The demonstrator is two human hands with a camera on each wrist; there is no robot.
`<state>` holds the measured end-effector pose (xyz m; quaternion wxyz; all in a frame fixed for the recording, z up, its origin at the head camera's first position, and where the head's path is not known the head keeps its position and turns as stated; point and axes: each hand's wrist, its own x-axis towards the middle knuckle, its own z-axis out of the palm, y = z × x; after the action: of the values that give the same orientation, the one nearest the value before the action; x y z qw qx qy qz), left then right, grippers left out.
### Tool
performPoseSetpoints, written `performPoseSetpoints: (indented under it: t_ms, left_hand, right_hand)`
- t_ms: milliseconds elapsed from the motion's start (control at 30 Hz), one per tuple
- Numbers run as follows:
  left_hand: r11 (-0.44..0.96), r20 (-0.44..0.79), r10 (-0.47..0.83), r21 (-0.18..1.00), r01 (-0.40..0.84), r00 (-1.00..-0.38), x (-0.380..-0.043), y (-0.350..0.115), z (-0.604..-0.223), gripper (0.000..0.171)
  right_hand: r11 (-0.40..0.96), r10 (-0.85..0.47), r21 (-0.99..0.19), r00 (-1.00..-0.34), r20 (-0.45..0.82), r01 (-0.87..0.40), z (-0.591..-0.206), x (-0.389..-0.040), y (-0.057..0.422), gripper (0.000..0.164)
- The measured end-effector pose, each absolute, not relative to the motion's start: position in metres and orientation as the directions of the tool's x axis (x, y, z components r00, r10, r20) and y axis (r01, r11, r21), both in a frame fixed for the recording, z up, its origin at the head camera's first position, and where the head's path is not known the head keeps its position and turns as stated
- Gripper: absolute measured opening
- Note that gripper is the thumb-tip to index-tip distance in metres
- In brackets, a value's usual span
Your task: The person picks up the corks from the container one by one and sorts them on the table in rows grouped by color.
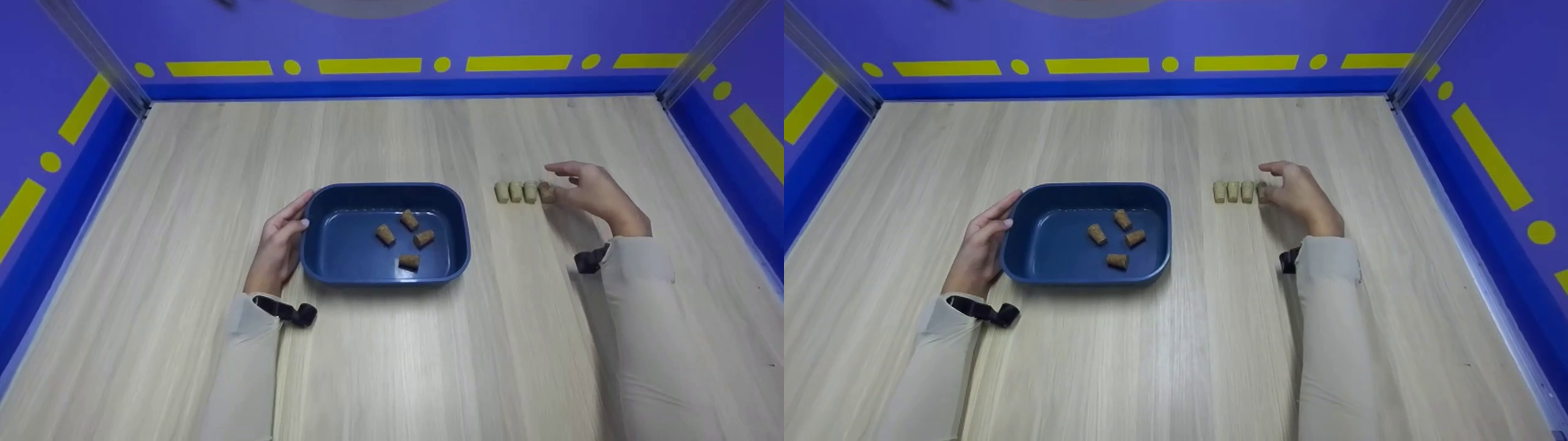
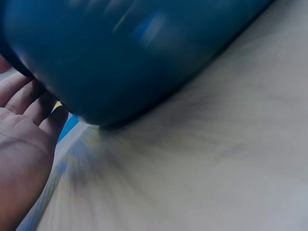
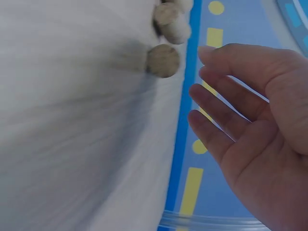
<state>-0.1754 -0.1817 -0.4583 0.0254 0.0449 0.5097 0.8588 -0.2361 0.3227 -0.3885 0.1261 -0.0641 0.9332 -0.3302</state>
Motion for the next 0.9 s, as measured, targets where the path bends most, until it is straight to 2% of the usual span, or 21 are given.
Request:
performPoseSetpoints:
  t_ms: [400, 667, 900]
  left_hand:
    - [-0.465, 0.064, 0.095, 0.885, 0.012, -0.993, -0.176, -0.181, -0.458, 0.054]
    - [-0.466, 0.063, 0.100, 0.885, 0.009, -0.993, -0.176, -0.182, -0.458, 0.054]
    - [-0.484, 0.056, 0.106, 0.875, -0.002, -0.993, -0.175, -0.183, -0.458, 0.055]
  right_hand:
    - [0.753, -0.270, -0.638, -0.960, -0.077, -0.160, -0.360, -0.235, 0.296, 0.048]
    - [0.728, -0.364, -0.617, -0.931, 0.022, -0.299, -0.343, -0.236, 0.265, 0.041]
    - [0.727, -0.439, -0.589, -0.898, -0.003, -0.353, -0.329, -0.236, 0.235, 0.040]
